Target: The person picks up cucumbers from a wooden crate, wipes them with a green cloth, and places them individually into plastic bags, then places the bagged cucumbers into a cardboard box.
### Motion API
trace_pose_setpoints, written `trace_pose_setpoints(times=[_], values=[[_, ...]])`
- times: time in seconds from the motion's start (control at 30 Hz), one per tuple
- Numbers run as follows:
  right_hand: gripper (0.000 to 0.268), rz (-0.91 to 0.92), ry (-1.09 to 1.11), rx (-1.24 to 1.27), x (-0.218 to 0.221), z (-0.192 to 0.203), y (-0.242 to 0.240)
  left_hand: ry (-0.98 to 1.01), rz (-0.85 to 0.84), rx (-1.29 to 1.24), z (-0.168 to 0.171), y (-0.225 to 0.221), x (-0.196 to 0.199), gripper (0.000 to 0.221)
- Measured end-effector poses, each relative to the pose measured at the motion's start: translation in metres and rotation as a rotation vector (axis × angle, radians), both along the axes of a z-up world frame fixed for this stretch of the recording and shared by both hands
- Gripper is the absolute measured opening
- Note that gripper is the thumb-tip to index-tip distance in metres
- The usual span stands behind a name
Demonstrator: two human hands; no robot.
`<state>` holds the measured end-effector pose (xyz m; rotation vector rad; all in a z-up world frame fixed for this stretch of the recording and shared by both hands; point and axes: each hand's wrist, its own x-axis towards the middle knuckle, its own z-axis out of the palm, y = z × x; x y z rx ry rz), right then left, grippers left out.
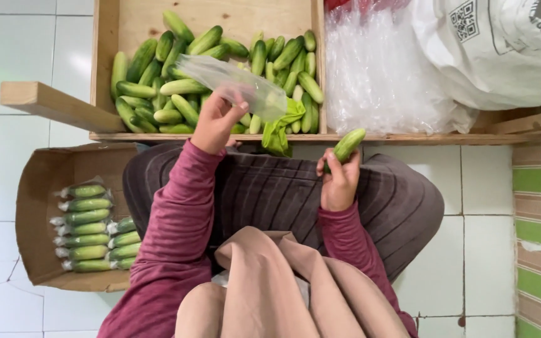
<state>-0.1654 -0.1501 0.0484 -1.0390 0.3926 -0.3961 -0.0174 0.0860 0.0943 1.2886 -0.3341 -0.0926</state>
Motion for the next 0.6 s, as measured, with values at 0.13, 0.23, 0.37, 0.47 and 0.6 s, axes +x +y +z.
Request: trace_pose_setpoints(times=[0.13, 0.23, 0.37, 0.47, 0.6], values=[[0.028, -0.019, -0.09, -0.291, 0.01, 0.006, 0.006, -0.085, 0.112, 0.219, -0.028, 0.002, -0.005, 0.02], [0.03, 0.009, -0.16, -0.511, 0.029, 0.035, 0.019, -0.167, 0.164, 0.351, -0.026, -0.008, -0.004, 0.025], [0.043, 0.151, -0.192, -0.634, 0.059, 0.082, 0.054, -0.203, 0.103, 0.245, -0.038, -0.015, 0.0, 0.018], [0.042, 0.076, -0.099, -0.785, 0.082, 0.07, 0.056, -0.212, 0.024, 0.264, 0.014, -0.014, -0.016, 0.021], [0.015, -0.018, -0.027, -0.691, 0.096, 0.047, 0.053, -0.181, -0.011, 0.236, -0.013, -0.015, -0.012, 0.016]])
